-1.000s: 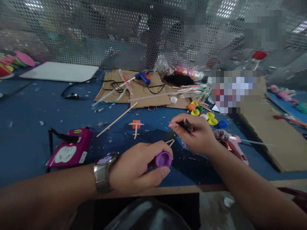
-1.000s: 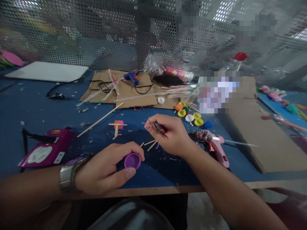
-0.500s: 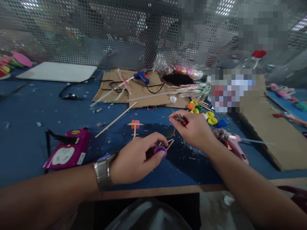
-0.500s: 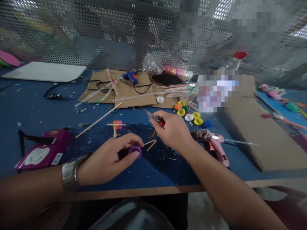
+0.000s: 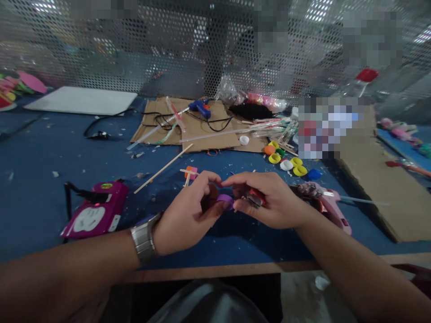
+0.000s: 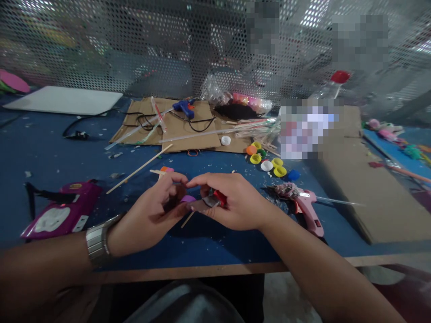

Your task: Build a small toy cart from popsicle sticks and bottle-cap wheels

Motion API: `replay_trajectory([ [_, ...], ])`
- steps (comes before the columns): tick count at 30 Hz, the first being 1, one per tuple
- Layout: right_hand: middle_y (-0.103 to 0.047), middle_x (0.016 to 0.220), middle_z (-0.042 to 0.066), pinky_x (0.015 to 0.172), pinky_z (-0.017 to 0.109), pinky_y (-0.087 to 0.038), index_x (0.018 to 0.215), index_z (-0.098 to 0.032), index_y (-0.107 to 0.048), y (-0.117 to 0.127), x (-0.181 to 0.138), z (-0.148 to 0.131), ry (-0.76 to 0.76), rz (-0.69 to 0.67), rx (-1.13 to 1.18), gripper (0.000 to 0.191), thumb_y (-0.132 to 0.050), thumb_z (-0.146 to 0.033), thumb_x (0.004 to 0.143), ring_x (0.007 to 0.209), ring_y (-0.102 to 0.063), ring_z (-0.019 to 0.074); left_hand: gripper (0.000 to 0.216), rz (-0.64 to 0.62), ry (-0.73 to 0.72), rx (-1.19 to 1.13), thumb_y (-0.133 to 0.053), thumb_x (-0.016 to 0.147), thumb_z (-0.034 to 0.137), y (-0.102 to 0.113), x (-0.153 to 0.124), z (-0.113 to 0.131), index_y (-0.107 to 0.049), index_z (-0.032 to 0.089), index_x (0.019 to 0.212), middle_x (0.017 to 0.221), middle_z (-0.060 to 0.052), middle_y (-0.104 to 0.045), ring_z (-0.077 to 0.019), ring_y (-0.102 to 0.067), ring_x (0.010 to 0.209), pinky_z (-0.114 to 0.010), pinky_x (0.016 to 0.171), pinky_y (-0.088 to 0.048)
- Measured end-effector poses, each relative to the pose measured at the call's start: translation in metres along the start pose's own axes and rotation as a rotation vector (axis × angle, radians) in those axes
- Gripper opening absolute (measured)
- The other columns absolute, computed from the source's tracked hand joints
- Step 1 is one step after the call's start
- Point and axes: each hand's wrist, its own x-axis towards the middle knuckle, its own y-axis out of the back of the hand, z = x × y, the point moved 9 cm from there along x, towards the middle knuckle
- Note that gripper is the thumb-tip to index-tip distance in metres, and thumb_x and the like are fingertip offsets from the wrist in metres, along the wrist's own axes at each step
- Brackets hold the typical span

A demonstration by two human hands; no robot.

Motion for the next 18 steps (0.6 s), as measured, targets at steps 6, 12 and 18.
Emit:
replay_trajectory([
  [6,-0.081,0.102,0.005,0.079,0.023,-0.052,0.121,-0.019,-0.073,-0.005,0.0,-0.008,0.071,-0.06,0.072,0.026,-0.081,-0.026,0.097,0.084,-0.072,0.0132,0.026,-0.022,0.0,-0.133,-0.065,0.105,0.029,-0.004,-0.002,0.001,-0.049,0.021,0.124,0.079,0.005,-0.061,-0.0119,-0.056,0.066,-0.026,0.061,-0.042],
  [12,-0.075,0.089,0.0,0.071,0.021,-0.047,0.102,-0.019,-0.071,-0.003,0.001,-0.007,0.044,-0.053,0.052,0.011,-0.079,-0.021,0.095,0.073,-0.063,0.0101,0.025,-0.038,-0.038,-0.101,-0.067,0.103,0.027,-0.004,-0.003,0.011,-0.051,0.021,0.121,0.083,0.003,-0.062,-0.0113,-0.057,0.068,-0.025,0.063,-0.047],
  [18,-0.072,0.083,-0.003,0.067,0.023,-0.045,0.098,-0.02,-0.071,0.003,-0.001,0.005,-0.06,0.021,-0.005,0.012,-0.066,-0.013,0.089,0.069,-0.06,0.0103,0.043,-0.069,-0.039,-0.085,-0.068,0.1,0.03,-0.008,-0.008,0.013,-0.044,0.023,0.135,0.086,0.004,-0.06,-0.0127,-0.059,0.07,-0.024,0.06,-0.047],
])
